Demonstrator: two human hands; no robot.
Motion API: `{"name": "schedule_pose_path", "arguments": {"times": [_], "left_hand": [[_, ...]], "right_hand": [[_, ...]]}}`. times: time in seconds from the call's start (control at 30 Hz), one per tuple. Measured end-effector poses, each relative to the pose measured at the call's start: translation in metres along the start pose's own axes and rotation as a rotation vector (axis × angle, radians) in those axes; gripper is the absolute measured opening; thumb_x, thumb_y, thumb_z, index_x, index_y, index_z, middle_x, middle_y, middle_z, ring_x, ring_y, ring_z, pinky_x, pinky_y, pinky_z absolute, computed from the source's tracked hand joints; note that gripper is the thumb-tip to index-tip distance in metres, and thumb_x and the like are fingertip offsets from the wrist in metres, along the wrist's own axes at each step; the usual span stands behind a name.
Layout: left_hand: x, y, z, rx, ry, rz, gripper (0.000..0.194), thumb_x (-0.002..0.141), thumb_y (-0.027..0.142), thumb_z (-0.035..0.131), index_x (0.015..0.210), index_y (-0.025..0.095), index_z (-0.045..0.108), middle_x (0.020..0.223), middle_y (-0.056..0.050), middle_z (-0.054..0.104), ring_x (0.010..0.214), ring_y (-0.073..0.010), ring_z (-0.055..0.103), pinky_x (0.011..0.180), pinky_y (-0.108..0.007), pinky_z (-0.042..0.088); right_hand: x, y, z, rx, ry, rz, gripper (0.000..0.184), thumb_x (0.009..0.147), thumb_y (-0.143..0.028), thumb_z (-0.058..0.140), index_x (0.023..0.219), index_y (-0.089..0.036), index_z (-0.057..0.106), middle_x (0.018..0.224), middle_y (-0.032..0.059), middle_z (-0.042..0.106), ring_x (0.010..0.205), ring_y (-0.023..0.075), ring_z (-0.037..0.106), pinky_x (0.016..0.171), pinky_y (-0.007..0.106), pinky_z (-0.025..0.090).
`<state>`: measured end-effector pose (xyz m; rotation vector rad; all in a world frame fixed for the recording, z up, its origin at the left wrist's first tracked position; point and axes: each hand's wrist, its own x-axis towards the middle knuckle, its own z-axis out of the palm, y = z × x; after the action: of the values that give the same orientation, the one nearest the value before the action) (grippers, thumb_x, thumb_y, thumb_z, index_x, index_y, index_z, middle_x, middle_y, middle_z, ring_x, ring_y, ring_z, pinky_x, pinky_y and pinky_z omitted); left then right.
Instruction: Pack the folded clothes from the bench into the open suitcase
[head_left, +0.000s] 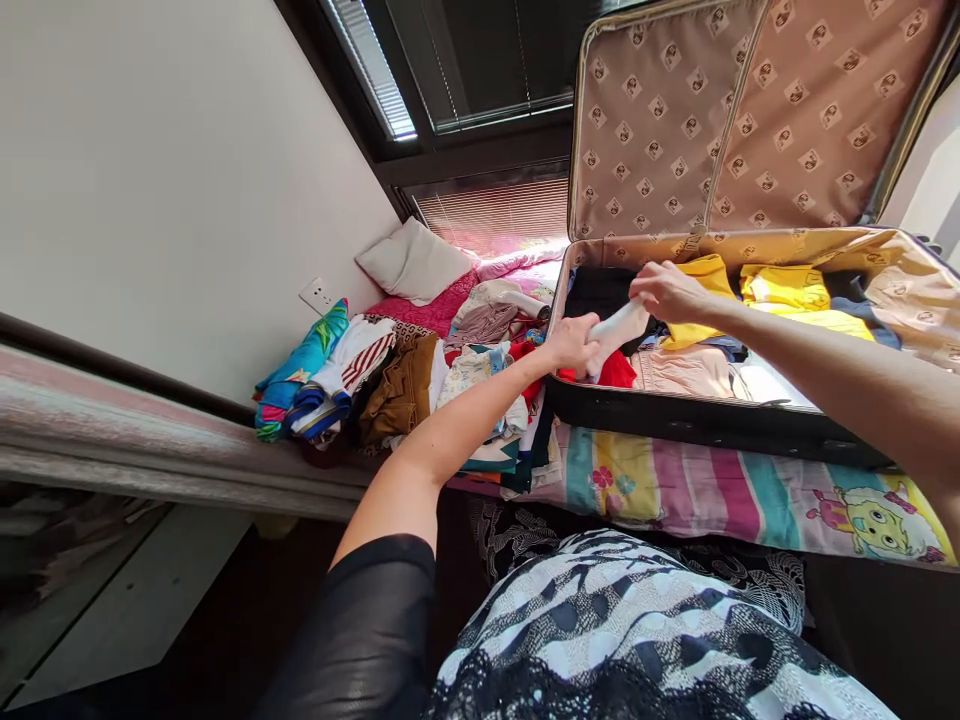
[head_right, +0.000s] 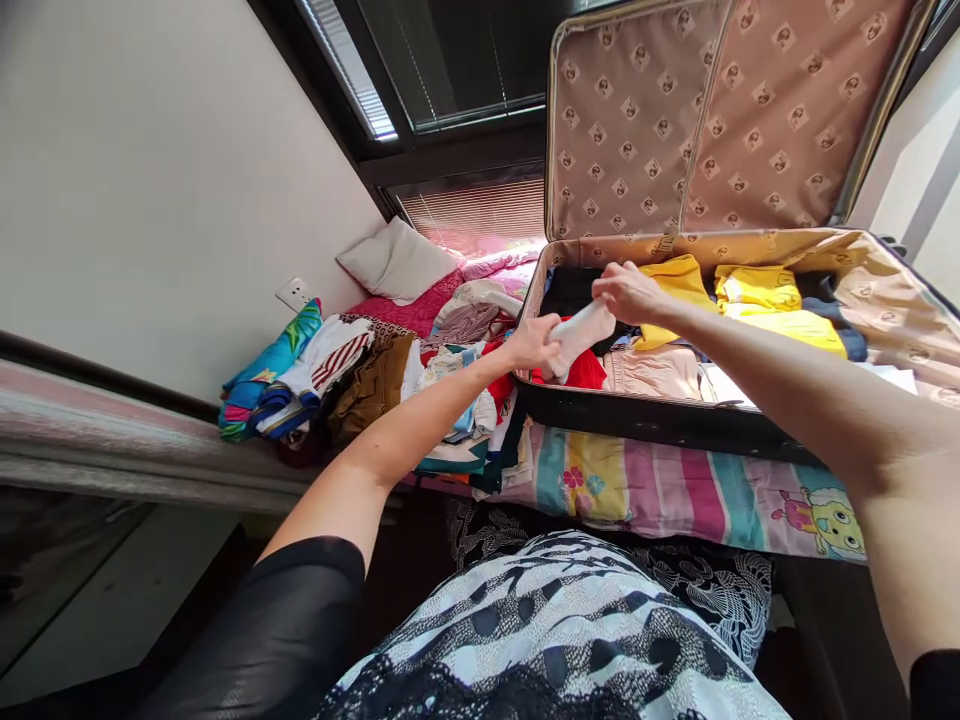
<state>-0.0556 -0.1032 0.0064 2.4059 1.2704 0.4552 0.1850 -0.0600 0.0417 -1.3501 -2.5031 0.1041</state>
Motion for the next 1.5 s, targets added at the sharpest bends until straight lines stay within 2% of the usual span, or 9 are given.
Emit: {"name": "schedule_pose_path", "arguments": {"times": [0.13, 0.3, 0.5, 0.63, 0.77, 0.87, 1.03, 1.3, 1.5], "left_hand": [[0.001, 0.01, -0.007, -0.363, 0.182, -0.049, 0.011, 0.089, 0.011, 0.058, 0.097, 0.017, 0.061, 0.087, -0.001, 0.066, 0.082, -0.0174, 0.062, 0.082, -0.029, 0.053], [-0.006, 0.028, 0.012, -0.616, 0.105, -0.221, 0.017, 0.092, 0.011, 0.06, 0.108, 0.015, 0.065, 0.101, -0.007, 0.074, 0.089, -0.0186, 0.071, 0.085, -0.031, 0.058], [-0.049, 0.022, -0.008, 0.116, -0.066, -0.231, 0.015, 0.084, 0.022, 0.082, 0.092, 0.014, 0.072, 0.107, -0.018, 0.075, 0.116, -0.0399, 0.071, 0.105, -0.047, 0.055], [-0.098, 0.019, -0.041, 0.111, 0.037, -0.061, 0.02, 0.093, 0.027, 0.076, 0.11, 0.018, 0.074, 0.12, -0.016, 0.074, 0.114, -0.0344, 0.073, 0.107, -0.046, 0.055], [-0.157, -0.002, -0.061, -0.073, 0.122, 0.053, 0.019, 0.098, 0.029, 0.066, 0.113, 0.022, 0.075, 0.119, -0.01, 0.076, 0.113, -0.0279, 0.073, 0.106, -0.042, 0.057], [-0.198, -0.028, -0.057, -0.157, 0.262, -0.028, 0.016, 0.097, 0.03, 0.065, 0.107, 0.024, 0.077, 0.121, -0.011, 0.077, 0.118, -0.0282, 0.074, 0.108, -0.043, 0.058], [-0.239, -0.057, -0.023, -0.251, 0.358, -0.272, 0.014, 0.092, 0.028, 0.065, 0.096, 0.026, 0.079, 0.115, -0.009, 0.08, 0.114, -0.0274, 0.076, 0.108, -0.046, 0.059], [-0.264, -0.065, 0.02, -0.275, 0.332, -0.395, 0.013, 0.092, 0.019, 0.068, 0.098, 0.025, 0.078, 0.115, -0.008, 0.079, 0.112, -0.0236, 0.076, 0.106, -0.04, 0.059], [-0.234, -0.085, 0.032, -0.107, 0.388, -0.453, 0.023, 0.093, 0.02, 0.071, 0.116, 0.02, 0.075, 0.127, -0.013, 0.073, 0.125, -0.0271, 0.069, 0.115, -0.043, 0.053]], "right_hand": [[0.016, 0.003, -0.036, 0.207, 0.083, 0.198, 0.032, 0.092, -0.017, 0.055, 0.116, -0.012, 0.076, 0.099, 0.0091, 0.068, 0.089, 0.0175, 0.054, 0.093, 0.035, 0.045], [0.03, -0.005, -0.056, 0.402, -0.033, 0.337, 0.042, 0.093, -0.019, 0.067, 0.133, -0.005, 0.07, 0.087, 0.0018, 0.064, 0.073, 0.0089, 0.045, 0.07, 0.024, 0.038], [0.063, -0.053, 0.043, 0.171, -0.419, 0.114, 0.038, 0.091, -0.008, 0.065, 0.127, -0.008, 0.075, 0.107, 0.008, 0.076, 0.084, 0.0126, 0.062, 0.074, 0.02, 0.045], [0.074, -0.076, 0.11, 0.084, -0.457, 0.052, 0.04, 0.094, -0.014, 0.063, 0.133, -0.013, 0.073, 0.12, 0.012, 0.076, 0.103, 0.0209, 0.07, 0.085, 0.023, 0.049], [0.065, -0.07, 0.108, 0.033, -0.315, 0.064, 0.046, 0.104, -0.032, 0.059, 0.147, -0.018, 0.066, 0.14, 0.0186, 0.066, 0.125, 0.0319, 0.062, 0.101, 0.039, 0.051], [0.038, -0.06, 0.087, -0.045, -0.124, -0.008, 0.058, 0.108, -0.045, 0.052, 0.16, -0.02, 0.053, 0.162, 0.0235, 0.047, 0.144, 0.0395, 0.045, 0.11, 0.056, 0.047], [-0.008, -0.045, 0.098, -0.111, -0.387, -0.25, 0.075, 0.098, -0.049, 0.068, 0.168, -0.032, 0.047, 0.18, 0.0187, 0.019, 0.161, 0.047, 0.021, 0.114, 0.071, 0.039], [-0.006, -0.014, 0.175, -0.094, -0.47, -0.226, 0.077, 0.085, -0.037, 0.073, 0.161, -0.033, 0.058, 0.178, 0.0222, 0.02, 0.164, 0.0526, 0.016, 0.116, 0.082, 0.027], [-0.006, -0.009, 0.178, -0.118, -0.493, -0.218, 0.078, 0.084, -0.032, 0.064, 0.162, -0.035, 0.057, 0.179, 0.0196, 0.02, 0.165, 0.0508, 0.017, 0.114, 0.083, 0.029]]}}
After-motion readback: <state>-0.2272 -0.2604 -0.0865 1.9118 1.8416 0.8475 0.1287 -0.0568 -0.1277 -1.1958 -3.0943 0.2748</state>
